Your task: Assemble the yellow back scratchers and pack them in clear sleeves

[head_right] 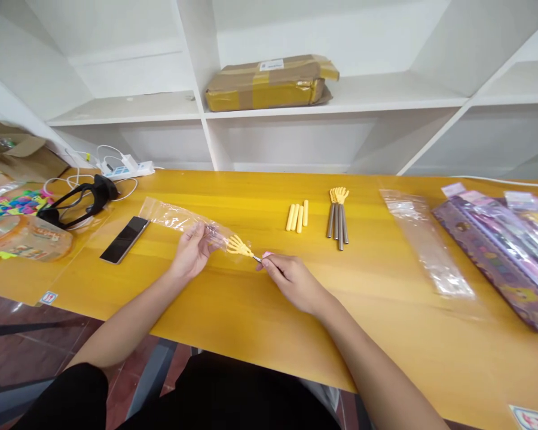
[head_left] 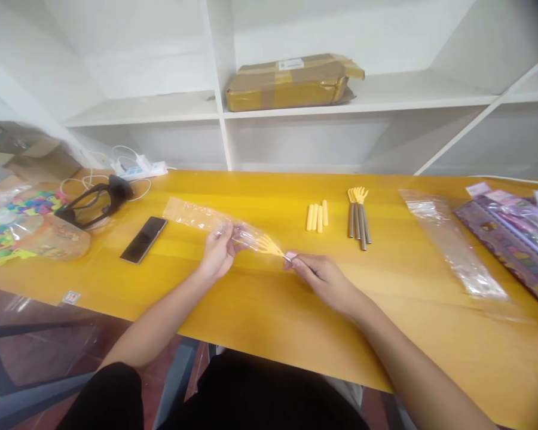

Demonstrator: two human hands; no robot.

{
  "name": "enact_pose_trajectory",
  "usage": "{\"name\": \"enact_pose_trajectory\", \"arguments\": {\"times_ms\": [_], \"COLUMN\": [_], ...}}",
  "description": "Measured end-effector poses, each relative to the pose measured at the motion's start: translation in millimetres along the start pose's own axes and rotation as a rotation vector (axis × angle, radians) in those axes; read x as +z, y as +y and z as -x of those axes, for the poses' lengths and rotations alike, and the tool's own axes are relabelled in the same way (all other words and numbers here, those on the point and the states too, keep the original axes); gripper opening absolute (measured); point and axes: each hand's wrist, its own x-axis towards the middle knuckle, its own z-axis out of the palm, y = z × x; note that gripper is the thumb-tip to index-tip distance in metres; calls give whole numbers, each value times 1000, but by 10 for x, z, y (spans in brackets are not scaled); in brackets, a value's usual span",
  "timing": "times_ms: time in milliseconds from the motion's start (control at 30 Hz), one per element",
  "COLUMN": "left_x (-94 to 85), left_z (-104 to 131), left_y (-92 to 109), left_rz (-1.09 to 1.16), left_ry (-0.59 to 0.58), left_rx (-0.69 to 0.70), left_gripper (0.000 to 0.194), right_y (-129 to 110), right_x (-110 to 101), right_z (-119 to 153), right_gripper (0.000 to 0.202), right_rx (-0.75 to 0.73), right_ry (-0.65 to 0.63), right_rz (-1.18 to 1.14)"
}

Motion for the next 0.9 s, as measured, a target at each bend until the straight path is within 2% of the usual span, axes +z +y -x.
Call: {"name": "enact_pose_trajectory", "arguments": {"times_ms": [133, 367, 533, 767, 900], "left_x": [6, -30, -40, 63, 115], "left_z": [13, -22, -13, 142, 230], "left_y": [6, 15, -5, -123, -204], "left_rz": [-34, -115, -146, -214, -249], "left_ry": [-17, -47, -100, -212, -260], "left_rx": [-25, -20, -18, -114, -201], "left_gripper": [42, 43, 50, 47, 54], "right_y": [-1, -35, -10, 7, 25], "right_x": [3, -22, -6, 26, 69], "right_z": [-3, 8, -1, -31, -31], "right_gripper": [51, 59, 57, 50, 42], "right_rx": [-4, 75, 42, 6, 60], "right_ry": [3, -17, -40, -1, 2], "right_rz": [-39, -163, -144, -23, -30]}}
